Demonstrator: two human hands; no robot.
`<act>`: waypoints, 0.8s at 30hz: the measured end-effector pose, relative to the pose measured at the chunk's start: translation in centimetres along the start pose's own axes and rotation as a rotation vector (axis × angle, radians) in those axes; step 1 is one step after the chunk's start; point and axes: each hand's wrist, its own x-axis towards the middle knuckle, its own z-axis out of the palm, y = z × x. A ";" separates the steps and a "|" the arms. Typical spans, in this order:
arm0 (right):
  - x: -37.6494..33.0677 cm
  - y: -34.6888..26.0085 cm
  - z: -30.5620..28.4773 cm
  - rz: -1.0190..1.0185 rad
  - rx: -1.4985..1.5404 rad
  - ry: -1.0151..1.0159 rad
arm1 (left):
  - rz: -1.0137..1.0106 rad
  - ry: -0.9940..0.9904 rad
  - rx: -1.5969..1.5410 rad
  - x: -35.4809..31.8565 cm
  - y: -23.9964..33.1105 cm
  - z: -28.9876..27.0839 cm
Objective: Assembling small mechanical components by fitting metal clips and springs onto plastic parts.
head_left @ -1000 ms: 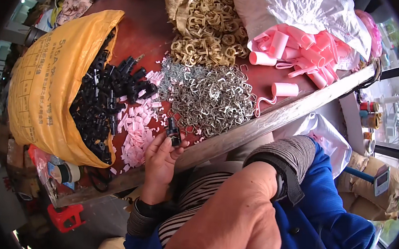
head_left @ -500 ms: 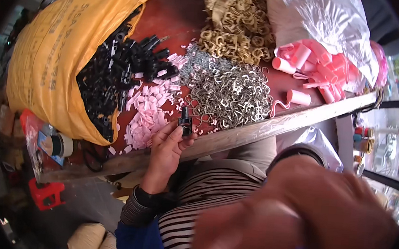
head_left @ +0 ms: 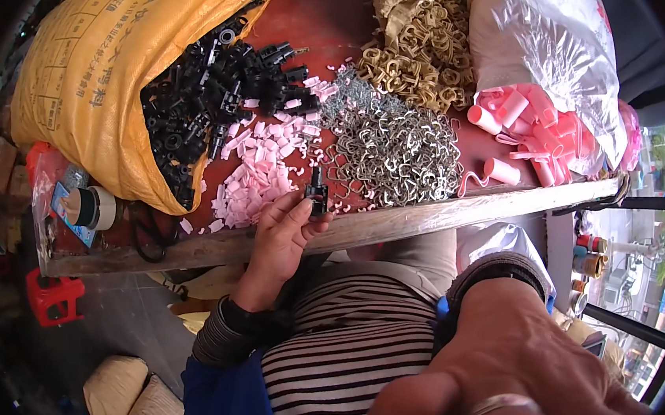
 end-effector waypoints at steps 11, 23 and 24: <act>-3.4 1.5 -6.2 0.035 -0.287 0.276 | -0.029 0.063 0.004 0.8 0.2 0.6; -7.5 15.0 -13.4 0.268 -1.648 -0.024 | -0.007 0.010 0.022 0.9 0.1 0.4; -7.0 15.1 -13.4 0.243 -1.667 -0.033 | -0.004 0.011 0.011 0.8 0.0 0.3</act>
